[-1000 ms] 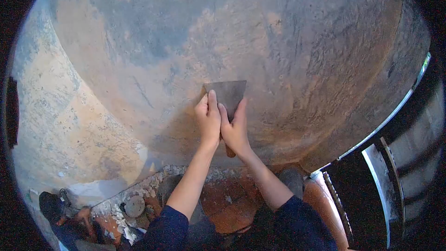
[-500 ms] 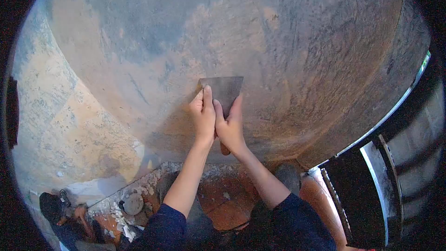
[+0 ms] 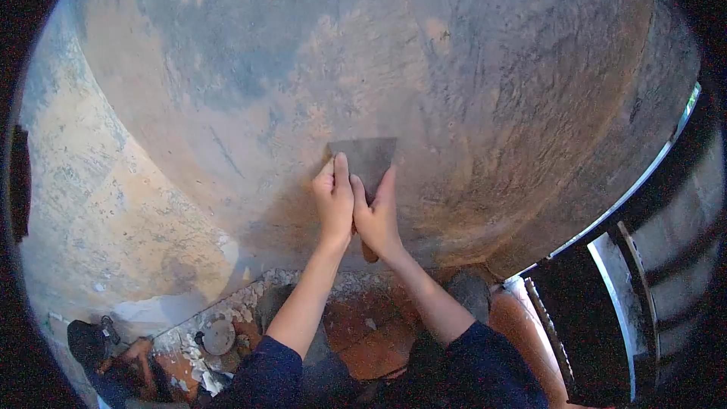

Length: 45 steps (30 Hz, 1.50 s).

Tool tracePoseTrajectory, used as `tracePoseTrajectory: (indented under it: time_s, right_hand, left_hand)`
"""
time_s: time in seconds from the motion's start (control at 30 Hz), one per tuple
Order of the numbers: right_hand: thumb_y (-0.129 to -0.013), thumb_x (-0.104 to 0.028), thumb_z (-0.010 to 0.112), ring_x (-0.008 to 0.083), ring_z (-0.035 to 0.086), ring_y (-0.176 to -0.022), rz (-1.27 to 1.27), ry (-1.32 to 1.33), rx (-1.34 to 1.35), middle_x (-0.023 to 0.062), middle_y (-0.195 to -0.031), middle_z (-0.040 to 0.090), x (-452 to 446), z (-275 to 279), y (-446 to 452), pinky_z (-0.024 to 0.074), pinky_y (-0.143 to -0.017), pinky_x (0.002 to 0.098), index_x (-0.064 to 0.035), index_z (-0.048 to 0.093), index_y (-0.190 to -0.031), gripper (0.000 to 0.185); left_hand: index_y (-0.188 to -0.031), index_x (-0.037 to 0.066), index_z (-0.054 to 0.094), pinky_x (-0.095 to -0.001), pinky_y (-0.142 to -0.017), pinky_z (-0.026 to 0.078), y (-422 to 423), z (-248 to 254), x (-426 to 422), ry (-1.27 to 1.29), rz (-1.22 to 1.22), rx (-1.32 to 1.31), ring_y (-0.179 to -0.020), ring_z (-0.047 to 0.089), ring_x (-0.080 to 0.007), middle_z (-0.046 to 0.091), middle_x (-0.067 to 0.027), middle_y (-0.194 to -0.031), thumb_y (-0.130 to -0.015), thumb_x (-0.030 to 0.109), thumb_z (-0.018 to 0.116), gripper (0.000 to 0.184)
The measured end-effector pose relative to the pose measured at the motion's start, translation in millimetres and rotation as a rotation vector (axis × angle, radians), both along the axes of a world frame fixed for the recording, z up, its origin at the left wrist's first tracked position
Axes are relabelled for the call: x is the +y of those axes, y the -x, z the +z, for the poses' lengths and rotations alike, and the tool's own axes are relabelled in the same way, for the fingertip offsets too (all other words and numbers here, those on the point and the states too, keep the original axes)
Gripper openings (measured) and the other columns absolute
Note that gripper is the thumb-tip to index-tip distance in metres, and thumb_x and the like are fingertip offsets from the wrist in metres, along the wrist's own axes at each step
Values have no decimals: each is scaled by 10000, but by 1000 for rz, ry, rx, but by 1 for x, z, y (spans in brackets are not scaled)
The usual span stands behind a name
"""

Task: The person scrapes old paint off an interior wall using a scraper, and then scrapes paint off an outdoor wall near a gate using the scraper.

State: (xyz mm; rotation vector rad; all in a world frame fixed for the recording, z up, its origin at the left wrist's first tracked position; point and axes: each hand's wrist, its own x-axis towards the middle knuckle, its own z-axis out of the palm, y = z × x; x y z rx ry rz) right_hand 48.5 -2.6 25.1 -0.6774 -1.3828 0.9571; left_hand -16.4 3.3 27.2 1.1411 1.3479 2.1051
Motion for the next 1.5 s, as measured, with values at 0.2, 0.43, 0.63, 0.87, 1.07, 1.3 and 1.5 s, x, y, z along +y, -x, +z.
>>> tracePoseTrajectory:
  time_s: [0.2, 0.43, 0.63, 0.87, 1.07, 1.3, 1.5]
  right_hand:
    - [-889, -133, 510, 260, 508, -1020, 44, -33, 31, 213, -1129, 498, 6, 15, 5, 405, -861, 348, 40, 291, -1257, 461]
    - [-888, -108, 505, 249, 508, -1003, -16, -2, 4, 204, -1100, 501, -2, 4, 5, 408, -853, 350, 36, 321, -1214, 401]
    - [-888, -114, 508, 264, 502, -1025, 62, 90, -58, 214, -1136, 485, -1, 10, -4, 403, -867, 349, 50, 311, -1223, 422]
    - [-886, -81, 513, 222, 453, -1108, 6, 87, -31, 179, -1218, 457, -2, 6, -1, 366, -925, 317, 23, 268, -1314, 504]
    - [-883, -167, 521, 314, 466, -1129, 48, 108, -9, 282, -1240, 433, -6, -2, -5, 371, -932, 371, 97, 181, -1334, 623]
    - [-878, -176, 532, 314, 451, -1158, 41, 171, -32, 291, -1251, 426, -8, 17, -1, 358, -955, 354, 132, 156, -1334, 666]
    - [-892, -136, 519, 236, 476, -1076, -58, 38, -56, 190, -1190, 476, 9, -1, 8, 383, -899, 329, 40, 289, -1291, 494]
  left_hand:
    - [-677, 54, 474, -223, -497, 281, 3, 30, -9, 67, -4, -8, -569, 312, -30, 362, 76, -593, -953, 283, 457, 359]
    - [-675, 19, 458, -252, -486, 284, 3, 11, -8, 33, -46, -34, -560, 315, -49, 361, 47, -569, -955, 270, 449, 377]
    - [-667, 14, 458, -255, -498, 296, 1, 14, -9, 53, -38, -52, -570, 326, -54, 380, 40, -575, -956, 269, 449, 385]
    - [-674, 2, 468, -272, -484, 302, -2, 14, -11, 65, -6, -11, -552, 333, -58, 381, 26, -550, -954, 274, 448, 391]
    - [-675, 2, 482, -267, -481, 300, -3, 3, -11, 79, 27, 60, -545, 335, -53, 388, 29, -540, -954, 277, 446, 393]
    - [-662, 20, 457, -264, -475, 279, 0, 17, -12, 73, 7, 11, -544, 311, -48, 355, 44, -546, -954, 278, 449, 389]
    - [-658, 25, 448, -258, -485, 276, 3, 19, -7, 78, -36, -55, -550, 304, -52, 349, 44, -558, -954, 265, 449, 381]
